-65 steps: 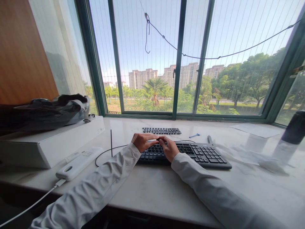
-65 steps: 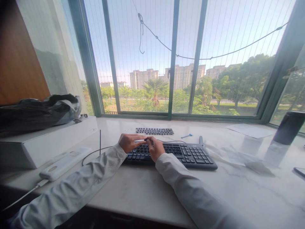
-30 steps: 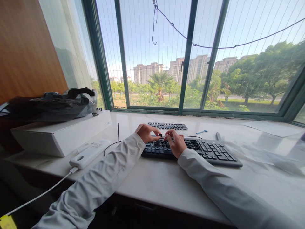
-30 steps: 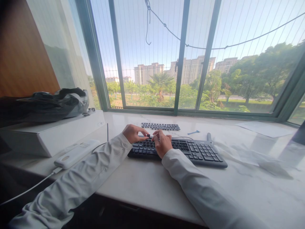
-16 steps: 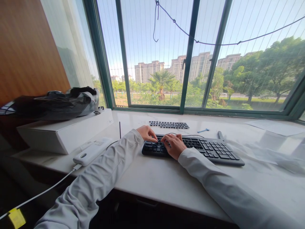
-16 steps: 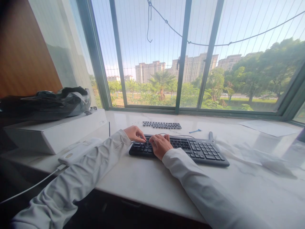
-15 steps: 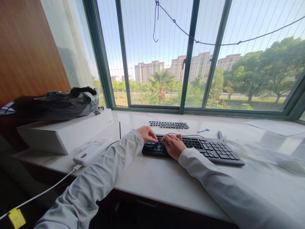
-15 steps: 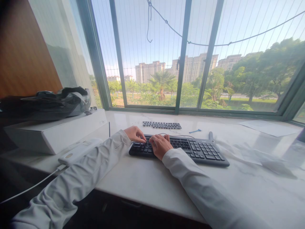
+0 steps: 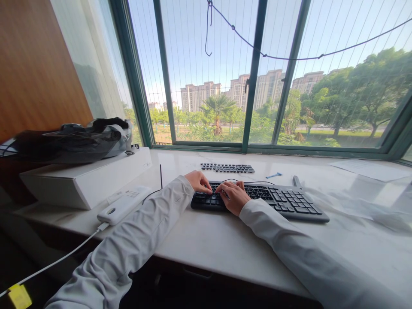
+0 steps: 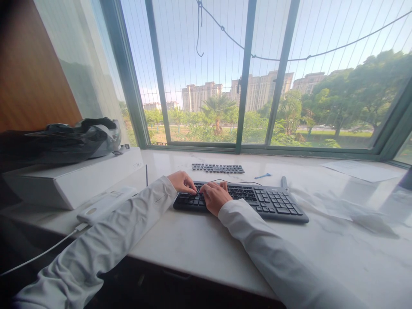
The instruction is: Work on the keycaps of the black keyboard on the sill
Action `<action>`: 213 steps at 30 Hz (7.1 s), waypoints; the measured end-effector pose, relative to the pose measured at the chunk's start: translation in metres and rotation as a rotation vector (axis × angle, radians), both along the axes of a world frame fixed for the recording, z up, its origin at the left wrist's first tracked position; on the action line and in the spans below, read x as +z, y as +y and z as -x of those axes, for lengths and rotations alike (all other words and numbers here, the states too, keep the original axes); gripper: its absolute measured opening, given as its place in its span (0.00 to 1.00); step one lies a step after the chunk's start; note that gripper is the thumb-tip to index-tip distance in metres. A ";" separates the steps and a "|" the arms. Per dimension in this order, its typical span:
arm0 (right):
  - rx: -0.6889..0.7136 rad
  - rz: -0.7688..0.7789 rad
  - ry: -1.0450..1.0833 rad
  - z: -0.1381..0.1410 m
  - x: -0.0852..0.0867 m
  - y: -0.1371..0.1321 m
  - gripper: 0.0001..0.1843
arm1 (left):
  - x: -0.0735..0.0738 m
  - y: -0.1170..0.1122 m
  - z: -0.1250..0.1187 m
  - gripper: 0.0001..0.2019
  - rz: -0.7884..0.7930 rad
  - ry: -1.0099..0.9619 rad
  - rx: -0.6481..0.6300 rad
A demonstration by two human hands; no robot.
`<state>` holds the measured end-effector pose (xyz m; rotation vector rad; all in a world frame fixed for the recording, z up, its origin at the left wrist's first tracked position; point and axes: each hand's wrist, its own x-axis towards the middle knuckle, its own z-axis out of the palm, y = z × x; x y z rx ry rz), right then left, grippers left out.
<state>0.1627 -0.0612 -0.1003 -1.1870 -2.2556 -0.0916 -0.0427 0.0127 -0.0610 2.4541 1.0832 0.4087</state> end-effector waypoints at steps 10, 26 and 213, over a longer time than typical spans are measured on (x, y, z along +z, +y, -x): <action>0.041 -0.024 -0.012 -0.002 -0.004 0.004 0.18 | 0.001 0.000 -0.001 0.18 -0.020 0.032 0.012; 0.046 -0.008 -0.044 -0.003 -0.003 0.006 0.21 | 0.005 -0.004 -0.005 0.18 -0.138 0.077 0.027; -0.145 -0.157 -0.101 -0.023 0.008 0.013 0.12 | 0.003 0.004 -0.018 0.11 -0.001 -0.146 -0.195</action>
